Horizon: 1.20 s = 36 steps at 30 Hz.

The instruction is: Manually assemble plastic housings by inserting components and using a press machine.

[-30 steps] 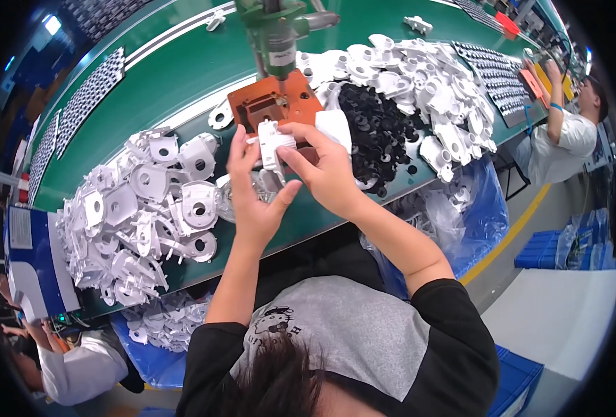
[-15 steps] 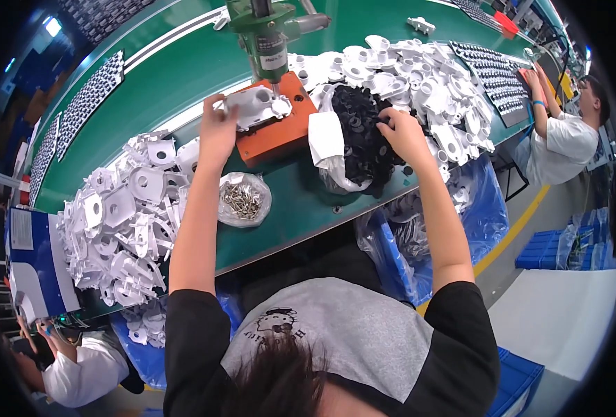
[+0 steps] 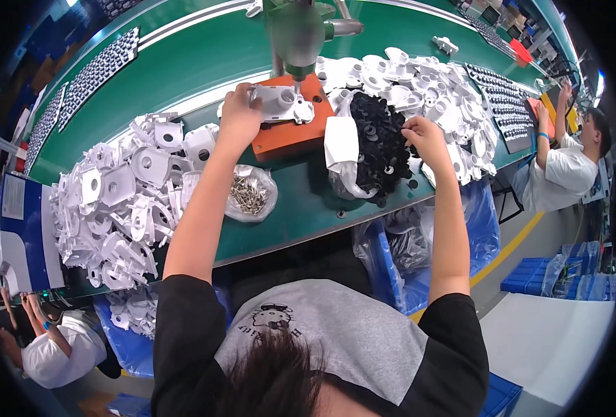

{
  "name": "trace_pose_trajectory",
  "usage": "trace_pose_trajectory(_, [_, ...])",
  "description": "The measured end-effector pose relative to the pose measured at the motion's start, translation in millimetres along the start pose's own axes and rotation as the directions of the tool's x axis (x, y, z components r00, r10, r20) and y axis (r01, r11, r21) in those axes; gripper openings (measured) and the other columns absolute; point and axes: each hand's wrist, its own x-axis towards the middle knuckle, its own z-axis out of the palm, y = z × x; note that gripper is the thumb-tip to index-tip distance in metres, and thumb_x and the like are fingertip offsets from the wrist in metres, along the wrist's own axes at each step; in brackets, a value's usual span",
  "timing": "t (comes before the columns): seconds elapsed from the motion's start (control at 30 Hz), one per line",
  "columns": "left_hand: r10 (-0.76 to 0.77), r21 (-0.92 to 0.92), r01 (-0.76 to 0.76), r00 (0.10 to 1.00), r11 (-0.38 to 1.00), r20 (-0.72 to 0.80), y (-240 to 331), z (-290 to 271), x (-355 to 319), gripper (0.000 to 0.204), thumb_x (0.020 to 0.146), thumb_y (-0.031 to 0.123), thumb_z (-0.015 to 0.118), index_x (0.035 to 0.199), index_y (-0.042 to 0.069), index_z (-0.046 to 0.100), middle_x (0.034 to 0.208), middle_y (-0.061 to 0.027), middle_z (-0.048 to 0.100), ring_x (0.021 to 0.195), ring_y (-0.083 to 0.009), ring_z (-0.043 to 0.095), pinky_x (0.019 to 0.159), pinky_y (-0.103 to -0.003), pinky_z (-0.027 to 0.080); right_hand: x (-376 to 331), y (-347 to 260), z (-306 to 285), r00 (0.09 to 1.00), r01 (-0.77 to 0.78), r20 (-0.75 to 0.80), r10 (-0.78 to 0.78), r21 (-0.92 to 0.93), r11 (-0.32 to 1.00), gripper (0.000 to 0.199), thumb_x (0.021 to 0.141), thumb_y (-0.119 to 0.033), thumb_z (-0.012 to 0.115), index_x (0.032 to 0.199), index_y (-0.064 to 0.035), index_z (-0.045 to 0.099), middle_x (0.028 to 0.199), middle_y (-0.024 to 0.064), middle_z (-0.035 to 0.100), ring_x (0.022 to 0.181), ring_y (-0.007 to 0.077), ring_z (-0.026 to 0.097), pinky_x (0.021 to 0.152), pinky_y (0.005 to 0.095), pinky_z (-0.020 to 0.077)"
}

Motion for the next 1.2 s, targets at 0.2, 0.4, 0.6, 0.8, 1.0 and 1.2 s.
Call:
trace_pose_trajectory(0.2, [-0.282,-0.59,0.427,0.902,0.685,0.326,-4.7,-17.6,6.5,0.032,0.083,0.01,0.052,0.115,0.003,0.049,0.07,-0.0076,0.055,0.056,-0.0132,0.052,0.048,-0.027,0.043,4.6,2.4,-3.7,0.996,0.048,-0.077,-0.044,0.047,0.998,0.013,0.079,-0.007,0.061,0.088,0.0018,0.058,0.074,0.0064,0.062,0.061,0.0117,0.058,0.057,0.0239,0.0452])
trace_pose_trajectory(0.4, [-0.225,-0.54,0.405,0.902,0.738,0.369,13.4,-10.9,-2.4,0.024,0.086,0.005,0.044,0.107,0.006,0.055,0.075,-0.0097,0.056,0.057,-0.0166,0.054,0.052,-0.029,0.046,10.2,1.8,-9.2,0.987,0.12,-0.118,-0.109,0.093,0.988,0.015,0.08,-0.009,0.061,0.09,0.0012,0.058,0.076,0.0045,0.06,0.065,0.0111,0.058,0.058,0.0227,0.0447])
trace_pose_trajectory(0.6, [0.071,-0.059,-0.069,0.997,0.996,0.033,19.8,0.7,-10.8,0.026,0.079,0.007,0.05,0.104,0.007,0.059,0.102,-0.0181,0.055,0.092,-0.0291,0.056,0.078,-0.043,0.044,10.1,-20.1,-1.3,0.984,0.164,-0.089,-0.152,0.156,0.974,0.016,0.081,-0.008,0.061,0.09,0.003,0.057,0.077,0.0038,0.06,0.066,0.0109,0.058,0.059,0.0222,0.0449])
trace_pose_trajectory(0.8, [0.265,0.473,-0.211,0.963,0.856,-0.049,15.0,-1.0,-14.6,0.031,0.079,0.019,0.056,0.108,0.009,0.056,0.118,-0.0176,0.05,0.113,-0.0291,0.045,0.092,-0.05,0.034,8.2,-40.8,7.4,0.987,0.163,-0.039,-0.159,0.167,0.972,0.015,0.081,-0.007,0.061,0.091,0.0028,0.057,0.078,0.0033,0.06,0.067,0.0101,0.058,0.061,0.0218,0.0452])
trace_pose_trajectory(1.0, [0.305,0.129,-0.374,0.877,0.919,0.372,13.2,-22.4,-13.5,0.046,0.083,0.036,0.056,0.12,0.01,0.046,0.127,-0.0136,0.048,0.125,-0.027,0.039,0.1,-0.044,0.031,12.6,-59.3,10.7,0.985,0.17,-0.015,-0.169,0.132,0.977,0.015,0.081,-0.008,0.06,0.091,0.0026,0.058,0.076,0.0031,0.06,0.067,0.0099,0.058,0.061,0.0206,0.0434])
trace_pose_trajectory(1.2, [0.417,0.179,-0.513,0.82,0.84,0.394,-7.8,-13.9,-12.6,0.045,0.086,0.038,0.052,0.112,0.002,0.053,0.127,-0.0172,0.048,0.121,-0.0296,0.043,0.102,-0.04,0.031,32.0,-98.6,27.6,0.973,0.193,0.112,-0.204,0.103,0.976,0.018,0.082,-0.012,0.059,0.093,0.0024,0.059,0.078,0.0044,0.063,0.068,0.0066,0.057,0.058,0.0193,0.0395])
